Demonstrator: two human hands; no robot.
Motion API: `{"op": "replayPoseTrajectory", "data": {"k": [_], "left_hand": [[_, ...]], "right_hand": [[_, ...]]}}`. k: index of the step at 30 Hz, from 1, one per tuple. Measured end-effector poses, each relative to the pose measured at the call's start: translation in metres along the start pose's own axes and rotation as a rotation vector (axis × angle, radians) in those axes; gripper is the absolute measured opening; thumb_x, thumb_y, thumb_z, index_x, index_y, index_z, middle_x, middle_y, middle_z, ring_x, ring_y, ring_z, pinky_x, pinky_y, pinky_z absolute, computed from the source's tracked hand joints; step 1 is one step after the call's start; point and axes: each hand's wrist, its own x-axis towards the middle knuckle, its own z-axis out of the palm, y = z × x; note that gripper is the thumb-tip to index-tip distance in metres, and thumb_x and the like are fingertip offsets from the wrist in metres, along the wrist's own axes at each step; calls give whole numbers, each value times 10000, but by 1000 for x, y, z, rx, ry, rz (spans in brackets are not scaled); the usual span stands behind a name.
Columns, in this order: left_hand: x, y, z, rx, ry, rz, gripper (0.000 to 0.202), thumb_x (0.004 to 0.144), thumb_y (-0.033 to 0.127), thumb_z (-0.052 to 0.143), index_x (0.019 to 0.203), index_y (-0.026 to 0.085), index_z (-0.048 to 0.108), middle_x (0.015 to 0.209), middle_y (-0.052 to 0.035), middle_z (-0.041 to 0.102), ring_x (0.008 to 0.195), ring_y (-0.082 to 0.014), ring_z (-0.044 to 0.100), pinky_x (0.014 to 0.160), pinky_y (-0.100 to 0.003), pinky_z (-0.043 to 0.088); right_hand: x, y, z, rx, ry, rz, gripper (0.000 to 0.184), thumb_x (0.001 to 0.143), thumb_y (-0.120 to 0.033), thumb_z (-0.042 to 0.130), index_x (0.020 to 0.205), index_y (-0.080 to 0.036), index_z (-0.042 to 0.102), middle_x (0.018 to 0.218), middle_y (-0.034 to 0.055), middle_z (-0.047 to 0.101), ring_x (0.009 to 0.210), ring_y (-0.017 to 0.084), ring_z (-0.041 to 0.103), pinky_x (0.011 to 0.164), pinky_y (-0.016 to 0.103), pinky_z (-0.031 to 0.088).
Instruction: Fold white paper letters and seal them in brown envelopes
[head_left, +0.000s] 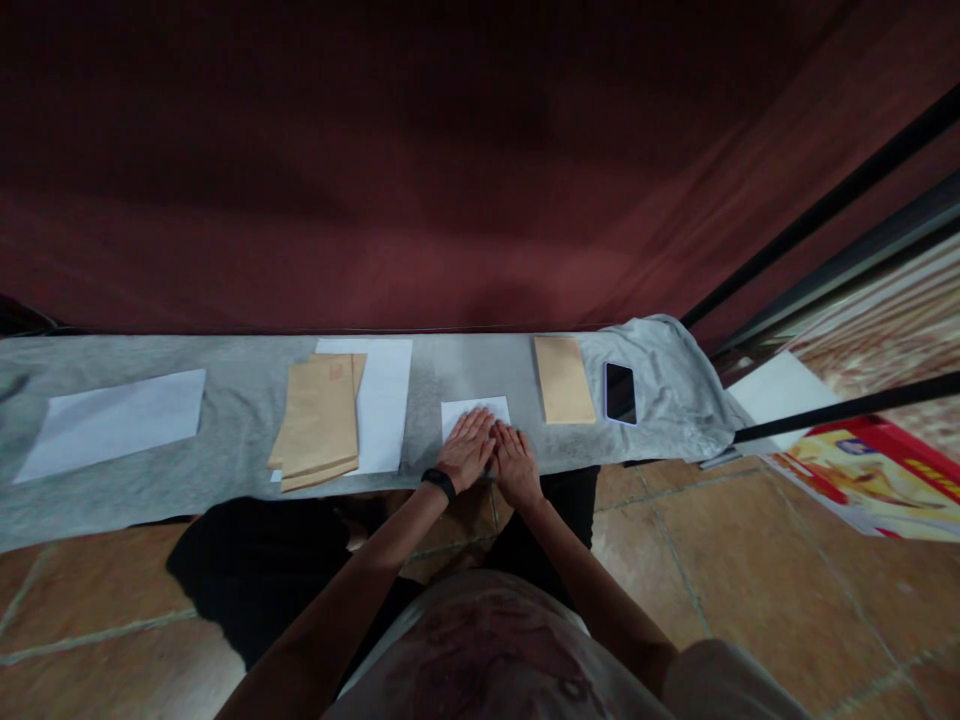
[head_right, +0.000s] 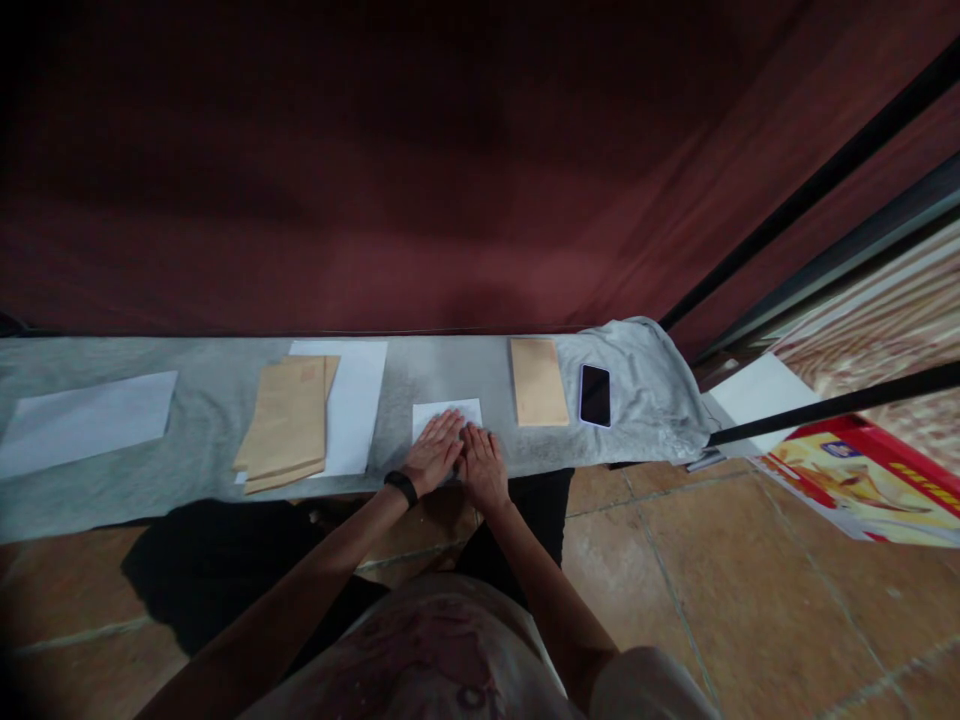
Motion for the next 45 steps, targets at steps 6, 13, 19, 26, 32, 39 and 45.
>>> {"op": "replayPoseTrajectory", "data": {"k": [6, 13, 19, 26, 32, 39, 45], "left_hand": [[27, -1, 9, 18, -119, 123, 598, 1049, 435, 252, 1544, 125, 381, 1622, -112, 379, 1535, -212, 266, 1268, -419, 207], [56, -14, 9, 58, -108, 171, 624, 1041, 428, 285, 1568, 96, 318, 1646, -133, 318, 1548, -234, 225, 1276, -448, 164], [70, -13, 9, 90, -94, 150, 596, 1031, 384, 319, 1565, 121, 333, 1647, -112, 325, 1546, -244, 230, 1275, -472, 159], [42, -11, 4, 98, -95, 272, 543, 1051, 362, 295, 1550, 167, 383, 1627, -65, 377, 1539, -213, 253, 1280, -438, 148], [14, -13, 6, 99, -91, 359, 549, 1040, 408, 367, 1552, 210, 384, 1617, -50, 396, 1533, -207, 271, 1278, -437, 155], [-18, -14, 3, 124, -84, 328, 609, 1034, 459, 359, 1579, 189, 313, 1643, -69, 345, 1536, -198, 265, 1271, -412, 174], [9, -39, -13, 84, 120, -99, 568, 1008, 296, 341, 1544, 109, 348, 1578, -154, 436, 1501, -280, 327, 1234, -486, 250]], "right_hand": [[-14, 4, -3, 17, -8, -58, 464, 1039, -266, 446, 1463, -83, 494, 1528, 167, 501, 1474, 277, 387, 1217, 510, 323], [-19, 8, -11, 68, -12, -46, 507, 1053, -300, 442, 1526, -117, 420, 1534, 144, 501, 1464, 271, 405, 1236, 515, 292], [-25, 10, -11, 100, -3, -30, 520, 1060, -294, 417, 1551, -127, 378, 1584, 128, 434, 1488, 274, 362, 1232, 516, 291], [-31, 15, -12, 178, 35, -20, 467, 1055, -231, 402, 1511, -140, 443, 1549, 130, 484, 1476, 258, 383, 1220, 510, 323], [-32, 19, -15, 240, 76, -43, 440, 1053, -208, 394, 1482, -154, 474, 1506, 135, 528, 1448, 252, 424, 1206, 514, 355], [-33, 20, -17, 236, 68, -56, 443, 1050, -194, 383, 1484, -151, 460, 1516, 134, 517, 1454, 248, 414, 1215, 511, 345], [-32, 19, -14, 276, 80, -15, 443, 1045, -197, 366, 1476, -184, 469, 1500, 124, 535, 1436, 235, 441, 1206, 504, 355]]}}
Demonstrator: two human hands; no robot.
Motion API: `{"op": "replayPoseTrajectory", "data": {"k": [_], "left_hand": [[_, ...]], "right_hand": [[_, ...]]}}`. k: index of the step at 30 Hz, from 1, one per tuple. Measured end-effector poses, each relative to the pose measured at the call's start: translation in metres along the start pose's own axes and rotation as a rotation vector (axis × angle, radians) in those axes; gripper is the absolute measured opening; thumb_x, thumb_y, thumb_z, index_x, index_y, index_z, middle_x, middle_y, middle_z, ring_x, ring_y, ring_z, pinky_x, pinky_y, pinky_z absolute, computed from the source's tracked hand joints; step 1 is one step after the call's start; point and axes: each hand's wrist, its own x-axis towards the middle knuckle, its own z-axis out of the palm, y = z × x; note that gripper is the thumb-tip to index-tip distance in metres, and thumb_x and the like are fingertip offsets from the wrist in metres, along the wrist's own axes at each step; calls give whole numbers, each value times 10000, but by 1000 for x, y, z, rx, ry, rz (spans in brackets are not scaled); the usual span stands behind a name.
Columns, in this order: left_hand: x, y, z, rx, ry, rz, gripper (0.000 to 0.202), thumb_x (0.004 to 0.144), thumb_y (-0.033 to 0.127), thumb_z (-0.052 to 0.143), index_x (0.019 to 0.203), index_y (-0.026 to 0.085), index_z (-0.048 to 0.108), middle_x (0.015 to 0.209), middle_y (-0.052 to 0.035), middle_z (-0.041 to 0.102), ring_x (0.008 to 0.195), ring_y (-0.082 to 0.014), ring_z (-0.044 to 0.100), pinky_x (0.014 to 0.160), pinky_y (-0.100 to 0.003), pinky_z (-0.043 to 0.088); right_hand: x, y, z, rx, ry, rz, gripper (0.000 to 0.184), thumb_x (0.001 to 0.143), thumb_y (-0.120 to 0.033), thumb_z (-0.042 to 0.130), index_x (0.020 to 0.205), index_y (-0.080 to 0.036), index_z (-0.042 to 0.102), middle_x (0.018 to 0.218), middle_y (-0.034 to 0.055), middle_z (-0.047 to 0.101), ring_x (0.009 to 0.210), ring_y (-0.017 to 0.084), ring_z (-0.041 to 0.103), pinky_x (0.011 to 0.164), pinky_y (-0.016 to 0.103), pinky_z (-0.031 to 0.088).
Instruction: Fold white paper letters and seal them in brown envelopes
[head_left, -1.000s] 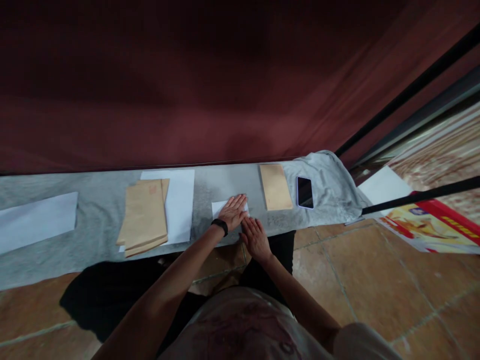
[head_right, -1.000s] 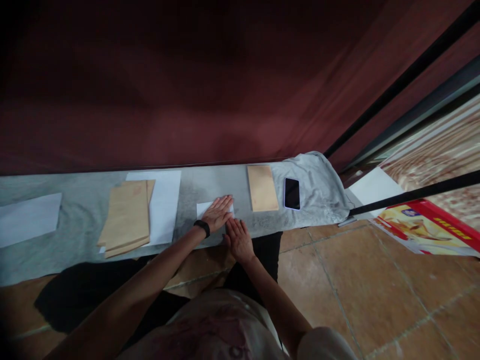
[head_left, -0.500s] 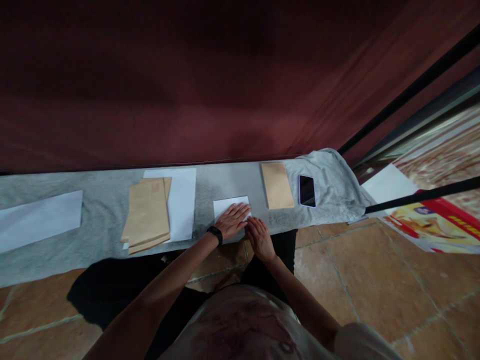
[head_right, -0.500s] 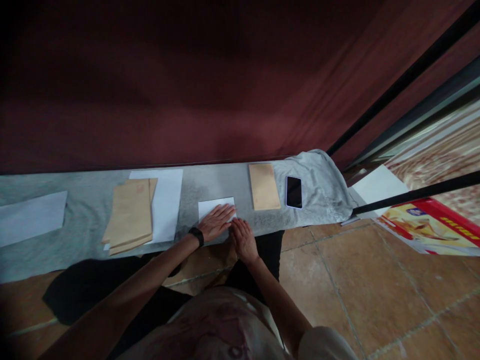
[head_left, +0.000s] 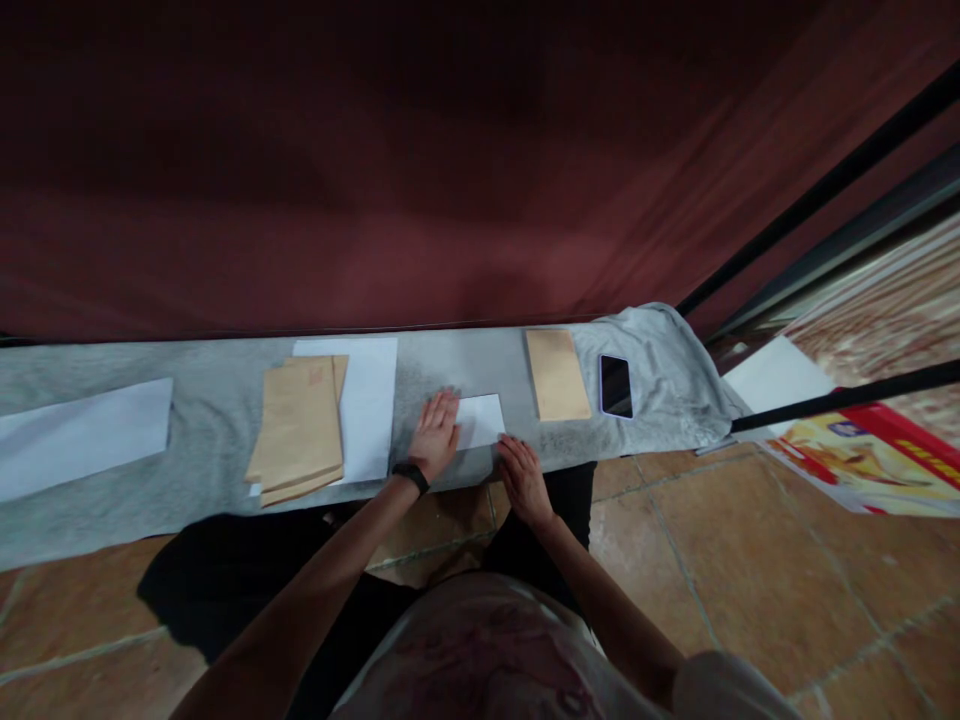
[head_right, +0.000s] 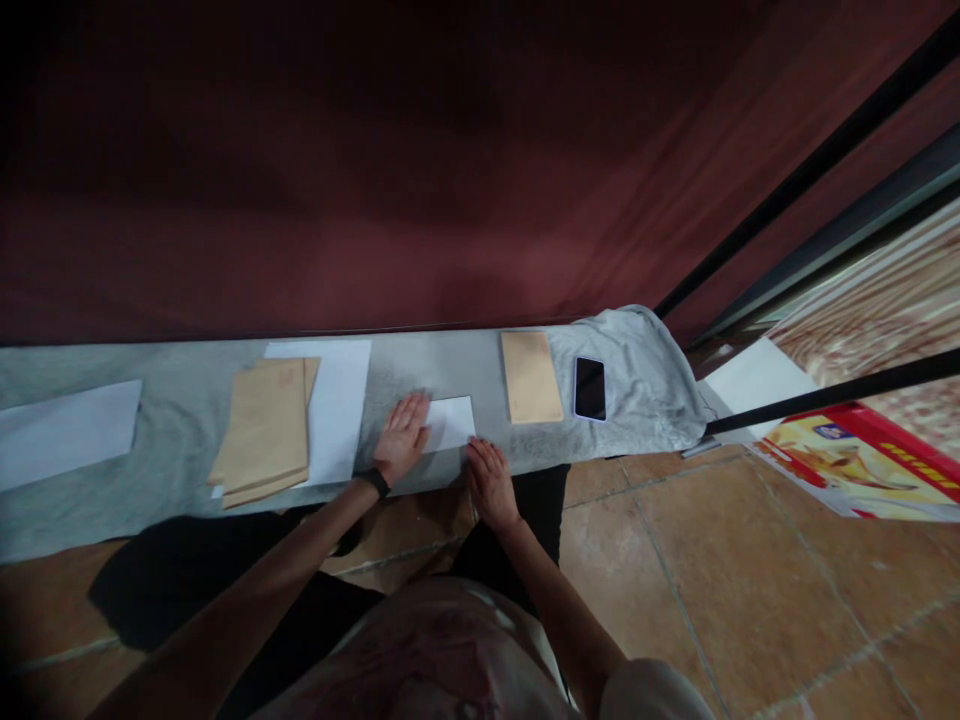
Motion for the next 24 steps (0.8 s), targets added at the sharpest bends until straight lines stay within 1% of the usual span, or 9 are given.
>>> {"op": "replayPoseTrajectory", "data": {"k": [3, 6, 9, 11, 15, 18, 20, 21, 24], "left_hand": [[26, -9, -10, -109, -51, -99, 530, 938, 277, 463, 1450, 144, 487, 1426, -155, 584, 1365, -310, 487, 1154, -478, 365], [41, -10, -20, -365, -82, -238, 342, 820, 257, 612, 1148, 189, 684, 1228, -130, 683, 1240, -322, 567, 1111, -470, 397], [43, -7, -27, -581, -100, -363, 65, 750, 263, 666, 796, 221, 684, 908, -68, 719, 1002, -275, 657, 961, -404, 496], [41, -4, -31, -652, -109, -399, 70, 752, 280, 648, 714, 221, 649, 739, -34, 684, 815, -235, 669, 797, -352, 533], [33, 8, -49, -834, -85, -466, 171, 795, 350, 593, 795, 191, 655, 701, -17, 675, 647, -184, 648, 607, -292, 502], [29, 16, -68, -1207, -94, -592, 300, 765, 464, 659, 849, 176, 656, 761, -28, 696, 664, -171, 657, 585, -274, 499], [26, 18, -76, -1453, -114, -693, 414, 762, 562, 669, 887, 167, 659, 849, -60, 718, 746, -179, 683, 626, -278, 524], [24, 18, -77, -1502, -94, -731, 445, 775, 586, 658, 926, 168, 660, 911, -73, 726, 807, -183, 695, 662, -281, 538], [15, 18, -68, -1428, 51, -815, 462, 781, 497, 702, 1121, 193, 626, 1070, -75, 727, 957, -188, 697, 739, -287, 554]], "right_hand": [[1, -1, 1, 4, 7, 24, 450, 1029, -181, 371, 1465, -185, 480, 1497, 125, 537, 1430, 240, 447, 1205, 510, 348], [3, -1, 1, -2, 4, 41, 466, 1010, -166, 385, 1466, -183, 477, 1489, 127, 544, 1424, 245, 452, 1196, 514, 358], [5, -6, 0, -20, 9, 15, 537, 982, -153, 407, 1519, -173, 406, 1509, 139, 522, 1442, 250, 429, 1196, 527, 358], [10, -13, -1, -36, 0, -27, 608, 961, -151, 424, 1562, -158, 330, 1553, 146, 469, 1474, 252, 381, 1210, 534, 337], [25, -34, -2, 4, -21, -40, 658, 941, -194, 463, 1576, -123, 307, 1607, 151, 385, 1503, 267, 330, 1239, 527, 288], [41, -46, -2, 204, 41, 52, 573, 958, -206, 415, 1525, -124, 419, 1566, 145, 452, 1460, 256, 407, 1230, 492, 318], [52, -50, 0, 433, 123, 201, 488, 982, -258, 401, 1439, -152, 536, 1469, 134, 566, 1370, 254, 520, 1181, 472, 397], [57, -50, 2, 586, 181, 316, 436, 988, -316, 428, 1352, -162, 612, 1378, 131, 639, 1296, 261, 584, 1142, 470, 443], [71, -51, 12, 1054, 320, 637, 374, 936, -513, 565, 1023, -183, 719, 1029, 101, 761, 1009, 271, 717, 976, 485, 569]]}}
